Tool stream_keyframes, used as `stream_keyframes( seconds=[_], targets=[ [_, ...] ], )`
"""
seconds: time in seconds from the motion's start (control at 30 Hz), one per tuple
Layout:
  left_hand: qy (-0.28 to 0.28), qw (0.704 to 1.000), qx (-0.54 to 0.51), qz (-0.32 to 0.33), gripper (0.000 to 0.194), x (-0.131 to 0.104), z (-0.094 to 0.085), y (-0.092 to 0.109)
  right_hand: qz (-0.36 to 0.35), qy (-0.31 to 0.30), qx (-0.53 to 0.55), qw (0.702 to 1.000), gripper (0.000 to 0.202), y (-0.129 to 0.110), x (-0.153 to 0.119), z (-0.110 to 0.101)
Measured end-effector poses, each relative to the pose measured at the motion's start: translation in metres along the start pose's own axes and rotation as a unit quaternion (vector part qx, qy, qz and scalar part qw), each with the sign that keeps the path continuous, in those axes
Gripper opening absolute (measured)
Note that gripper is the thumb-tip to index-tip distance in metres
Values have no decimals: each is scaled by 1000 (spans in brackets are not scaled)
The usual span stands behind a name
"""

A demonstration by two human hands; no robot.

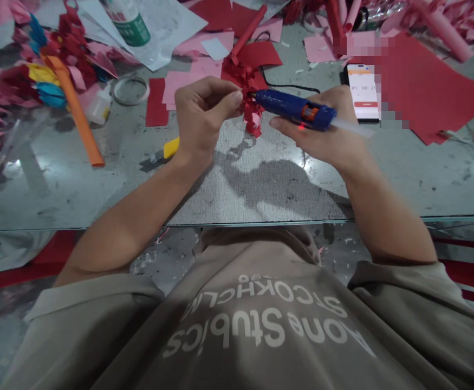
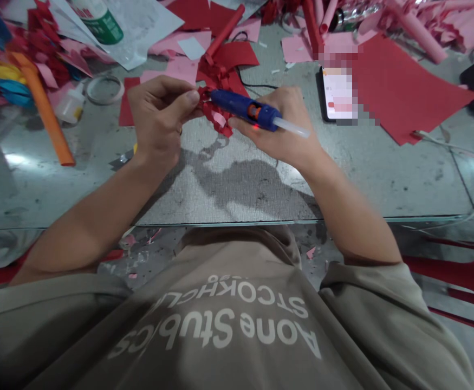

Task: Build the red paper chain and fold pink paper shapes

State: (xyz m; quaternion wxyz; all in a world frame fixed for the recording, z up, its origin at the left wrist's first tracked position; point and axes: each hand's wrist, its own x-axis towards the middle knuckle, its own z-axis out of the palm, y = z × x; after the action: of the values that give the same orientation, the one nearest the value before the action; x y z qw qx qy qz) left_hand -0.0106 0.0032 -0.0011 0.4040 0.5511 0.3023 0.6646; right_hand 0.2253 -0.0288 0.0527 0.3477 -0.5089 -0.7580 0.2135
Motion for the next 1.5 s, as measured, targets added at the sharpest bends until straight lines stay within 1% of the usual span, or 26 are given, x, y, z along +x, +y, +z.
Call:
stream_keyframes(
  seconds=[0.17, 0.37, 0.5, 0.63, 0.77, 0.93, 1.0, 1.1, 1.2, 1.3, 1.43, 1.5],
  targets=[
    [-5, 1000, 10, 19, 21, 1, -1, 0, -8, -5, 0, 1000, 66, -3, 0, 0],
    [-14, 998, 34, 55, 14, 3, -2, -1, 10, -8, 11, 1000, 62, -10, -4, 0],
    [-23, 997, 45, 61, 8, 2, -2, 2, 22, -12, 17, 1000, 63, -14, -5, -1],
    [-6, 996, 58, 64, 16, 2, -2, 1, 24, -18, 28, 999, 61, -14, -3, 0],
    [-5, 996, 63, 66, 11, 3, -3, -2, 31, -25, 26, 999, 63, -12, -2, 2],
    [6, 993, 88, 82, 12, 4, -2, -3, 39, -13, 28, 999, 61, -11, -2, 4],
    [6, 993, 90, 73, 12, 3, -1, -2, 49, -12, 28, 998, 60, -11, -3, 5],
    [12, 998, 49, 38, 14, 2, 0, -2, 53, -8, 34, 998, 58, -10, -5, 4],
    [21, 1000, 4, -18, 26, 3, -1, -4, 37, -11, 52, 998, 58, -8, -4, -1],
    [17, 998, -11, -59, 35, 5, -4, -7, 16, -13, 90, 996, 56, -4, -1, -9],
    [15, 997, -16, -80, 37, 6, -5, -8, -10, -26, 134, 991, 51, 2, 5, -19],
    [21, 996, -18, -83, 39, 7, -4, -8, -15, -18, 156, 987, 52, 6, 8, -21]
  ],
)
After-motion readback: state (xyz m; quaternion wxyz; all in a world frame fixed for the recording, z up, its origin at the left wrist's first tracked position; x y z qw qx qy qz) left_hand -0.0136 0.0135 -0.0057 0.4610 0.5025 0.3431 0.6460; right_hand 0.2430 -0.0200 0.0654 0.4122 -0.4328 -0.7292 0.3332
